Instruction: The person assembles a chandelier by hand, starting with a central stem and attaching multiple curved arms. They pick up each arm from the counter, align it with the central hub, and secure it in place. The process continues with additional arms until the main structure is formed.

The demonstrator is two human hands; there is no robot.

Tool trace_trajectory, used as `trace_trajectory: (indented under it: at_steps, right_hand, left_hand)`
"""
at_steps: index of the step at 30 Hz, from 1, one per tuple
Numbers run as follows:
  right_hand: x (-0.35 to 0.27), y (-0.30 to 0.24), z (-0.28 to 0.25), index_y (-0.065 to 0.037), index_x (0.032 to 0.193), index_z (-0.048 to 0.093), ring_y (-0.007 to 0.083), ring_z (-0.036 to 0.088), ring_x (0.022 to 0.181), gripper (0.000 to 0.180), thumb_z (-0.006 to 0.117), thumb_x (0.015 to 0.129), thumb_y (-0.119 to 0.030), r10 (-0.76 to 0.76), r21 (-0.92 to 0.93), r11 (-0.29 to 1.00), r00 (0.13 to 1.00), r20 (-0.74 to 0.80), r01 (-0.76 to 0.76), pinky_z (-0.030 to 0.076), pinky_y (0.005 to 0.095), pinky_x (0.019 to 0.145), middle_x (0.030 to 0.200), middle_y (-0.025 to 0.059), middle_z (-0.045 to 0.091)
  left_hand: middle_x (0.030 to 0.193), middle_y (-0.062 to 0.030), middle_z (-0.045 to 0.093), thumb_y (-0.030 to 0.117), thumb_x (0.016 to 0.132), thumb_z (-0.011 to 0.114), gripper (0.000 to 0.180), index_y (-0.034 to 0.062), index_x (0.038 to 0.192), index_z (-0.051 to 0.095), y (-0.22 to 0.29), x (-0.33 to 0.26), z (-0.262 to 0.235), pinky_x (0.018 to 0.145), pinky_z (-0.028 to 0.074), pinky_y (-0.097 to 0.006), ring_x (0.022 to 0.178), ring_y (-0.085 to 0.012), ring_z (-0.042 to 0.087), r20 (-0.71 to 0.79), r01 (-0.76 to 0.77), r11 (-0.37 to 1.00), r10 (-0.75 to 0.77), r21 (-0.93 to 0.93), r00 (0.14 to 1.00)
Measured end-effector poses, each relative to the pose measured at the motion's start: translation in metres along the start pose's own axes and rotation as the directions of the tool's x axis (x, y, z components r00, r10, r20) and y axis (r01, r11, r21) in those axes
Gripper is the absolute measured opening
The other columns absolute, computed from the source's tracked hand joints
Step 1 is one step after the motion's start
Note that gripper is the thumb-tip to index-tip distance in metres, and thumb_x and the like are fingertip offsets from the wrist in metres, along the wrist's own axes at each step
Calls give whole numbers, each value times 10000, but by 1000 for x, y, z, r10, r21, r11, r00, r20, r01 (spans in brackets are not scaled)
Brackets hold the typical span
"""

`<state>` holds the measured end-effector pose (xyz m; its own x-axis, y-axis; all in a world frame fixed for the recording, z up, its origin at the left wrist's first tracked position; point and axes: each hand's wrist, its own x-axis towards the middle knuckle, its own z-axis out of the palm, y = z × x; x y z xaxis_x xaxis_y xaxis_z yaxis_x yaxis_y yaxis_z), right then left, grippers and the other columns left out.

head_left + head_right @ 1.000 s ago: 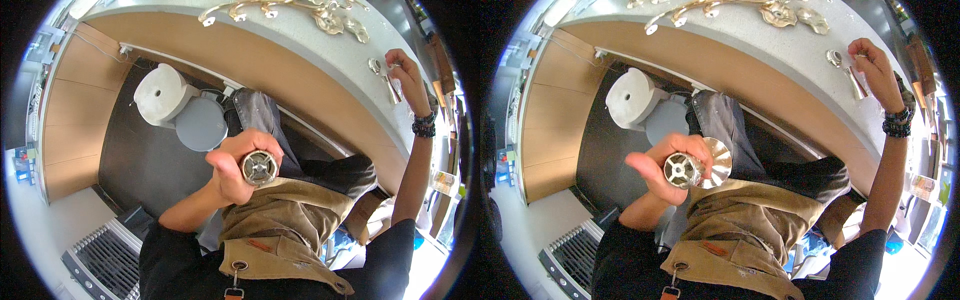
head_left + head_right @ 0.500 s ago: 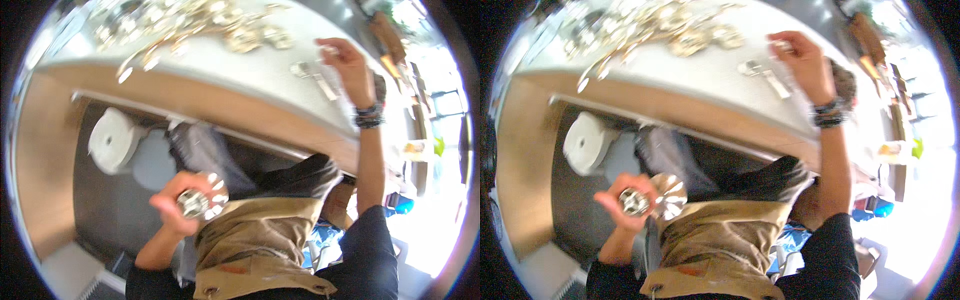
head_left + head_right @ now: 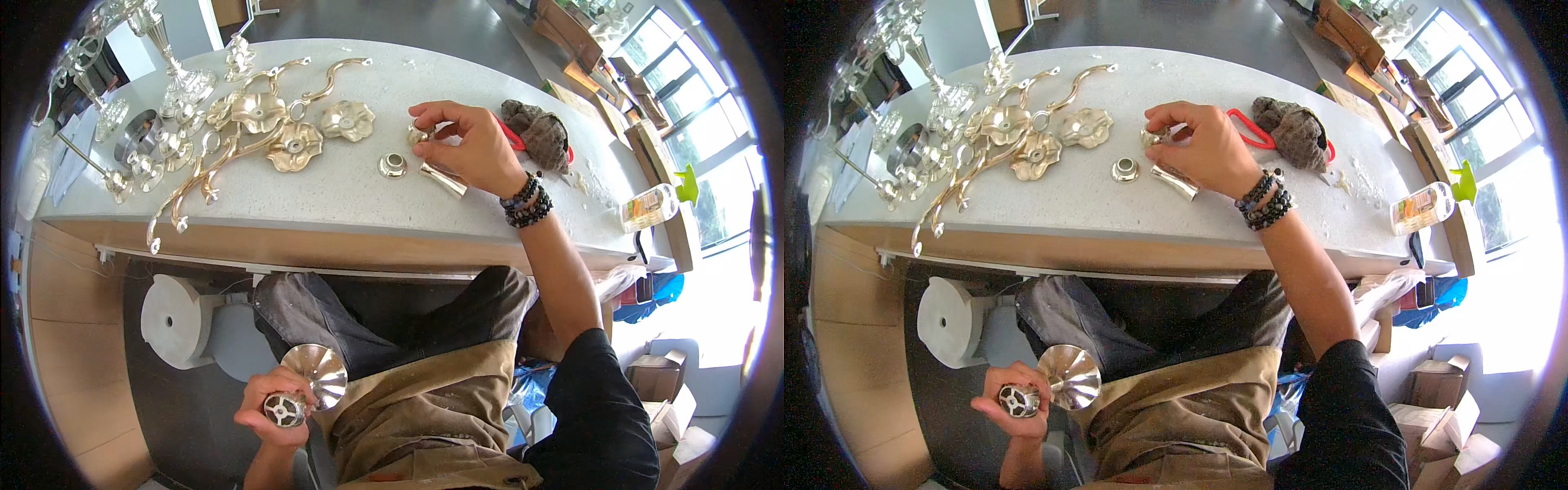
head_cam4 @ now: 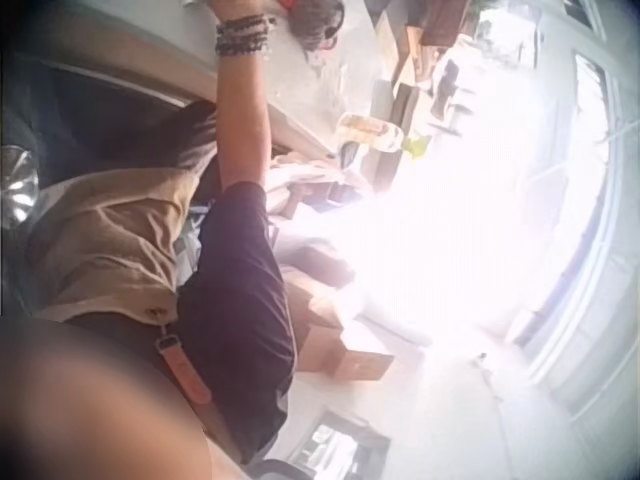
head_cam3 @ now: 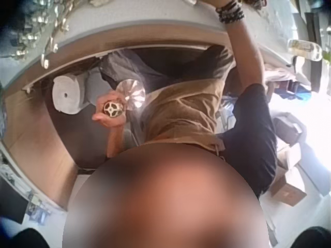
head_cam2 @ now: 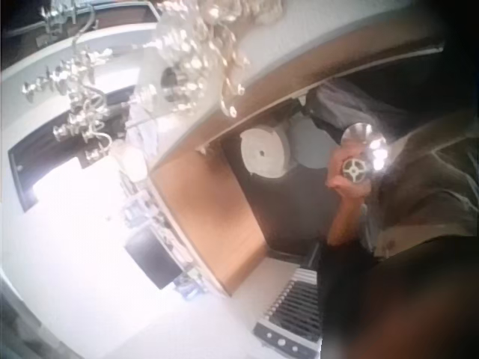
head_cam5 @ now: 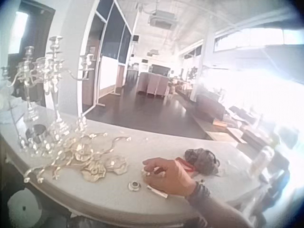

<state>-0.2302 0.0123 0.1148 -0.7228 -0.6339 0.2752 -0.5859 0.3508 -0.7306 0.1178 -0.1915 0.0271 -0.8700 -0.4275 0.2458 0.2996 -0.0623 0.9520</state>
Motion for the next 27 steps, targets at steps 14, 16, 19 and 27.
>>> trace_trajectory:
  at_steps: [14,16,19,27]
  right_hand:
    - [-41,-47,7,-52,991,670,306,607,941,245,766,777,-121,-288,-432,869,956,-44,242,513,384,794,1013,95,673]
    - [-38,-45,14,-49,1009,669,299,605,940,243,746,791,-123,-384,-464,823,923,-28,328,517,382,810,1009,92,675]
    - [-29,-44,24,-40,1050,662,291,601,957,254,708,814,-123,-406,-540,754,911,66,375,521,381,832,1016,92,679]
    - [-10,-54,21,22,1180,612,328,607,1046,297,625,897,-67,-223,-638,654,909,351,407,504,398,891,1151,169,615]
  left_hand:
    - [619,-103,547,732,923,419,705,32,986,481,-28,7,1,359,311,-218,428,-89,415,72,-147,988,144,37,987]
    - [626,-103,556,667,912,549,659,18,1006,488,-28,6,2,372,316,-217,434,-89,432,73,-118,993,119,-20,990]
    - [722,-109,593,610,908,612,653,-27,1007,511,-26,2,2,500,439,-270,560,-150,569,53,-65,996,69,-65,996]
    - [883,-74,667,460,678,901,639,10,1041,629,-33,4,-11,655,481,-268,752,-143,615,131,-76,994,85,-73,988]
